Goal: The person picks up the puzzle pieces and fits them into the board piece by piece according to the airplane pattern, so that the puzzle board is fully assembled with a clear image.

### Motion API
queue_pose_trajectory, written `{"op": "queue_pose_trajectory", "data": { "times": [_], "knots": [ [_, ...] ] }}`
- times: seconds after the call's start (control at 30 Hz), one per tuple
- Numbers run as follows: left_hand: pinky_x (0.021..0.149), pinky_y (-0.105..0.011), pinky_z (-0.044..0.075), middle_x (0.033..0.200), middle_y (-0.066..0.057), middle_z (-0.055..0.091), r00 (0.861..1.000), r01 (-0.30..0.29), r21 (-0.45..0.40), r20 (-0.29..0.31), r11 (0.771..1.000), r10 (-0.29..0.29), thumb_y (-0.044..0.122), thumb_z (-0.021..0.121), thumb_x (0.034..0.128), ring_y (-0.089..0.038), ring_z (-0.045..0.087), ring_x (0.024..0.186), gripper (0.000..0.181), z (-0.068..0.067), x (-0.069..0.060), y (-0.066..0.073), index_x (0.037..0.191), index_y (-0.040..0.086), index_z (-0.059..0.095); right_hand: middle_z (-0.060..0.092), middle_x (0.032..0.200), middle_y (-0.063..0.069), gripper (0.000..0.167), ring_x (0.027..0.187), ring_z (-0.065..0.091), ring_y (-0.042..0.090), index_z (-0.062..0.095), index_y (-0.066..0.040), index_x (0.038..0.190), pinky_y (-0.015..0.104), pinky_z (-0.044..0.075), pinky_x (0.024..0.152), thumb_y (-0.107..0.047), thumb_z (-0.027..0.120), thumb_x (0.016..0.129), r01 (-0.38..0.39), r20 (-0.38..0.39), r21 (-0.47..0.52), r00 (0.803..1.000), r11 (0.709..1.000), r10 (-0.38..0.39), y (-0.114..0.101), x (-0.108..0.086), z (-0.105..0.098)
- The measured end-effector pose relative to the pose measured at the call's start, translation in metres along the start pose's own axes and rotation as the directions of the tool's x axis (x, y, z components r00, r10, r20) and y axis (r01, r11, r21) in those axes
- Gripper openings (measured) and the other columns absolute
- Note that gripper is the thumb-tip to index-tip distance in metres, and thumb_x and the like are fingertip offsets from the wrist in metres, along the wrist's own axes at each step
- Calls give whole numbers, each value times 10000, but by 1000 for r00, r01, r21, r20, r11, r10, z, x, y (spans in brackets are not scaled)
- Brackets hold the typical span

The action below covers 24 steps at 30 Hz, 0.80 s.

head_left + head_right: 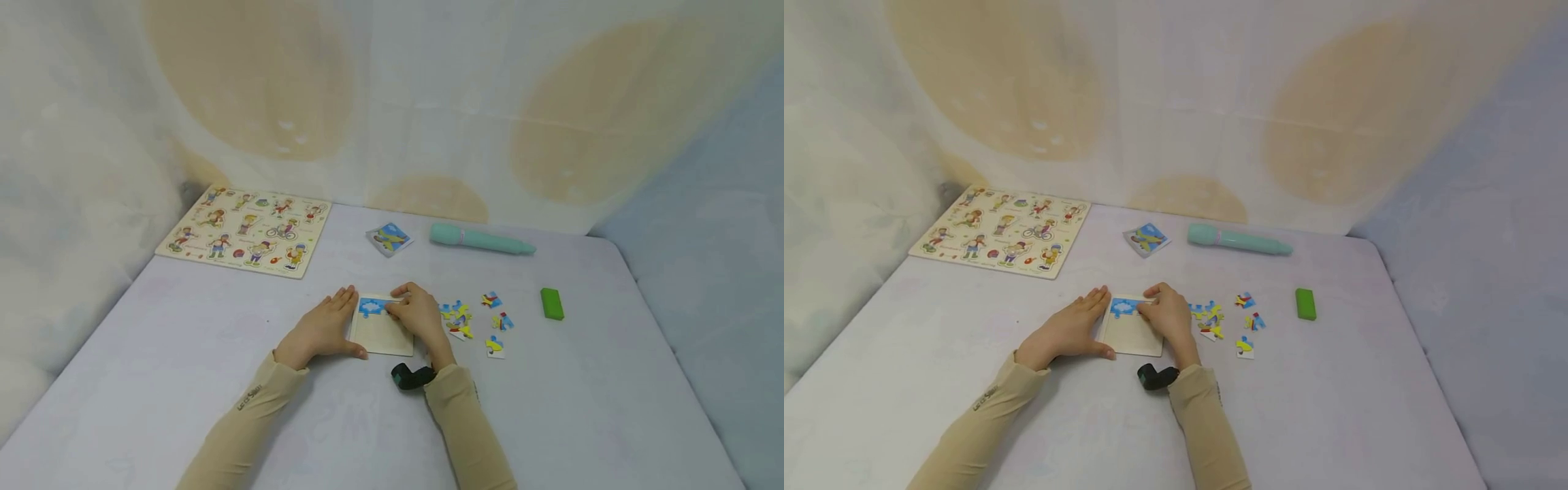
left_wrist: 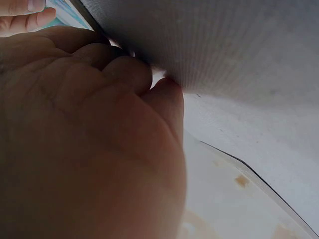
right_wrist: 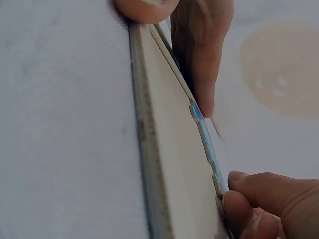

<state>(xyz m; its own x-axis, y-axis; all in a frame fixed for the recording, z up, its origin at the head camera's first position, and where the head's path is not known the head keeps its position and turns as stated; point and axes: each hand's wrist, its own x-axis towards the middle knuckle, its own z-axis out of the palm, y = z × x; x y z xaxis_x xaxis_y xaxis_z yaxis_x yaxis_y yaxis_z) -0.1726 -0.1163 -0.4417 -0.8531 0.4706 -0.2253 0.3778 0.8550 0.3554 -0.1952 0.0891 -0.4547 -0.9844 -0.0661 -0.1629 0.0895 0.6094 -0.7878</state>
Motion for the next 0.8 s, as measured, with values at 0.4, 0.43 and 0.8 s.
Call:
{"op": "queue_pose_trajectory", "data": {
  "times": [0.4, 0.43, 0.8],
  "knots": [
    [1224, -496, 186, 1618, -182, 145, 1000, -2, 6, 3, 1000, 2, 602, 783, 686, -339, 138, 1507, 1198, -2, -3, 2, 1523, -28, 203, 717, 941, 161, 297, 608, 530, 107, 606, -43, 1222, 186, 385, 522, -195, 595, 966, -15, 42, 311, 999, 950, 2, 22, 4, -44],
    [1221, -501, 190, 1616, -188, 151, 1000, -8, 10, -2, 1000, 8, 602, 784, 685, -346, 144, 1505, 1198, -2, -3, 1, 1521, -32, 206, 717, 951, 150, 303, 619, 539, 110, 604, -51, 1229, 186, 380, 518, -206, 593, 969, -23, 29, 318, 999, 948, 15, 25, 4, -48],
    [1222, -503, 184, 1617, -188, 141, 1000, -7, 3, 8, 1000, 7, 599, 785, 687, -344, 135, 1507, 1202, -2, -1, 1, 1524, -30, 195, 654, 995, -11, 338, 719, 547, 94, 589, -45, 1261, 176, 405, 569, -223, 586, 975, -94, -137, 386, 978, 918, 158, 48, -2, -82]
  ]
}}
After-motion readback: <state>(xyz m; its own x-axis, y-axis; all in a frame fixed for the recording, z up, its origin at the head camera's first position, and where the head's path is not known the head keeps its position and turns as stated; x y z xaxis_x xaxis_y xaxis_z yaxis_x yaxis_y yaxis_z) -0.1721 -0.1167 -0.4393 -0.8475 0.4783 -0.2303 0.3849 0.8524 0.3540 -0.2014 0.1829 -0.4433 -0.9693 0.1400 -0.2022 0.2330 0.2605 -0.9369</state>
